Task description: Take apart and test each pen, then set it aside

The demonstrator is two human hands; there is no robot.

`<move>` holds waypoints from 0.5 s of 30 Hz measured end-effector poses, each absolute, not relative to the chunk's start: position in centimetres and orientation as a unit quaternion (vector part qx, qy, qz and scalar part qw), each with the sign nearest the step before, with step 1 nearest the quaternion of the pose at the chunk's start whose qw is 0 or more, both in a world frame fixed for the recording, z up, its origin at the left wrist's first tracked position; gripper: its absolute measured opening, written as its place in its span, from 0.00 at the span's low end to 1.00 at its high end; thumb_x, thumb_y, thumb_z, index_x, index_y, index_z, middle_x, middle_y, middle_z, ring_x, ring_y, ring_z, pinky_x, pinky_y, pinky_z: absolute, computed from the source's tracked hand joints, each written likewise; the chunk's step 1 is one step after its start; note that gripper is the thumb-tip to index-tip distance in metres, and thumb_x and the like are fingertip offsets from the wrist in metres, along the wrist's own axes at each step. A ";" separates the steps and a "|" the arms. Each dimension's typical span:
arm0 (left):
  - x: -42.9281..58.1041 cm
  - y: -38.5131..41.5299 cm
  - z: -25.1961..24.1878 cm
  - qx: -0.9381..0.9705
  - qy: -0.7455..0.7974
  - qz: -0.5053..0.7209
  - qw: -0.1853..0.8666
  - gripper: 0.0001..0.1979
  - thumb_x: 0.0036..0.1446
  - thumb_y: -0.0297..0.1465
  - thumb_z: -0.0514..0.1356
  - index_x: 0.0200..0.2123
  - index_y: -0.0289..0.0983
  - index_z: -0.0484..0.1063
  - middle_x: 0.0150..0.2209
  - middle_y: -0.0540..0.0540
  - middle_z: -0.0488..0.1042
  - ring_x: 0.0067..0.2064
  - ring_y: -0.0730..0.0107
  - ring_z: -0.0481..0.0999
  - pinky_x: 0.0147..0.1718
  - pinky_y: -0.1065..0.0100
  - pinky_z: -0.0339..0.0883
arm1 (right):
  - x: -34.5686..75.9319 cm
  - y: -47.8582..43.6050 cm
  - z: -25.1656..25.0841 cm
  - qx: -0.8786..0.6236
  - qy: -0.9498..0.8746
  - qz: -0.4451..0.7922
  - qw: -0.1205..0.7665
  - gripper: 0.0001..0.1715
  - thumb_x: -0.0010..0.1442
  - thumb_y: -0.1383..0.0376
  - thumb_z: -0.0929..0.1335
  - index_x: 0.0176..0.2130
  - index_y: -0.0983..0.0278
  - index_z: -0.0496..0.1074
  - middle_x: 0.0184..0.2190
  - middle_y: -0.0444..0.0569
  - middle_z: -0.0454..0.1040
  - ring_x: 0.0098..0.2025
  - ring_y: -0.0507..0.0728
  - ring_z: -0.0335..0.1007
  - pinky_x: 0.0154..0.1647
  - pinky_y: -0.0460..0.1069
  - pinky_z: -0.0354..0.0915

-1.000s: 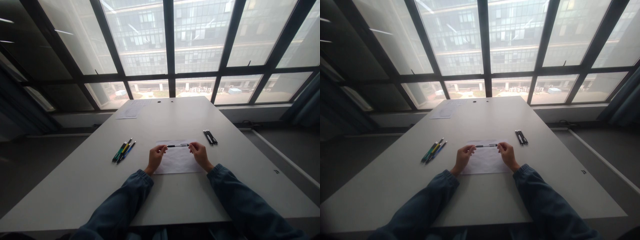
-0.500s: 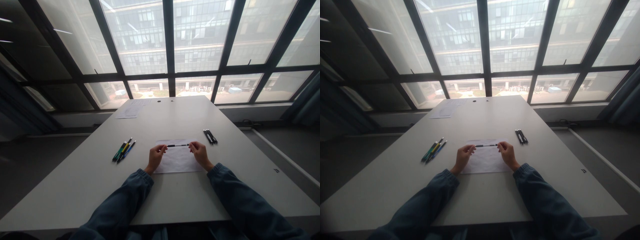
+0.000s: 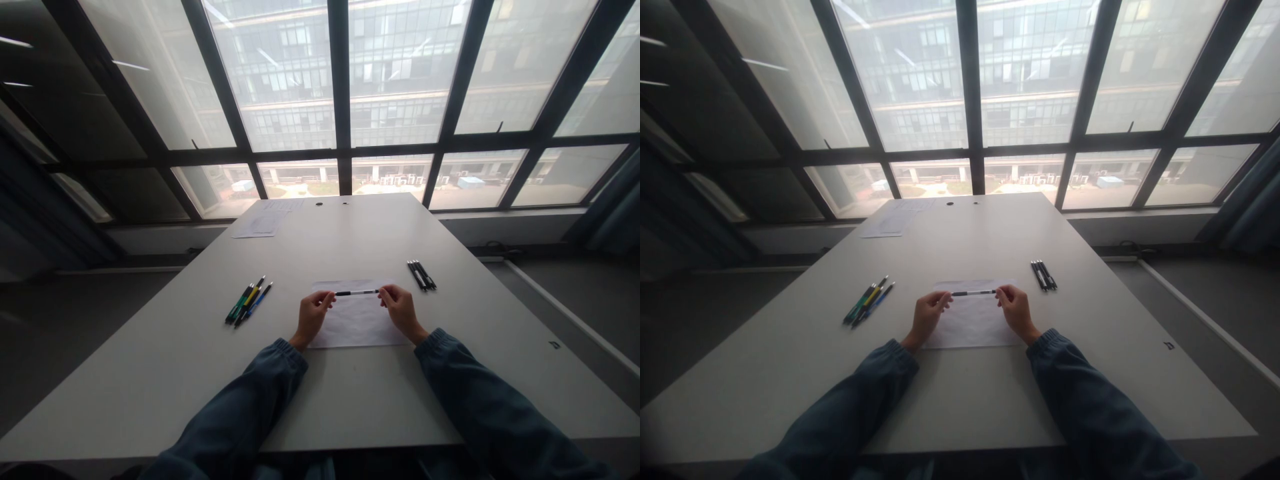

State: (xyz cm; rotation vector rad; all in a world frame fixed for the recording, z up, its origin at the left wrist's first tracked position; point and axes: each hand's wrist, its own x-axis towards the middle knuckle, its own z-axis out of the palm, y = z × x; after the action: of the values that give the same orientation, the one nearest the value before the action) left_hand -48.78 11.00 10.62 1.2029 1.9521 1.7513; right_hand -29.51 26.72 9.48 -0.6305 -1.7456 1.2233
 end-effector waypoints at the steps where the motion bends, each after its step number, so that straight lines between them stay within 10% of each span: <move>1: -48.8 11.0 10.6 0.414 0.671 0.602 0.127 0.16 0.57 0.43 0.62 0.33 0.34 0.79 0.29 0.43 0.80 0.27 0.68 0.75 0.25 0.71 0.67 | -29.5 26.7 9.5 -0.254 -0.705 0.492 0.443 0.22 0.60 0.49 0.68 0.30 0.65 0.74 0.24 0.49 0.75 0.23 0.53 0.69 0.24 0.47 0.64; 15: -48.6 11.0 10.8 0.412 0.668 0.606 0.128 0.17 0.57 0.43 0.62 0.30 0.35 0.79 0.28 0.44 0.79 0.27 0.68 0.75 0.25 0.70 0.67 | -29.4 26.6 9.7 -0.254 -0.712 0.485 0.440 0.24 0.60 0.47 0.67 0.30 0.65 0.74 0.24 0.49 0.76 0.23 0.54 0.69 0.24 0.48 0.66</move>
State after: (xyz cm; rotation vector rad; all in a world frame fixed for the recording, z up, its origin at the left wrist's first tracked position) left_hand -48.60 11.02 10.79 1.1975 1.9447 1.7641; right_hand -29.35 26.65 9.69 -0.6308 -1.7684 1.2052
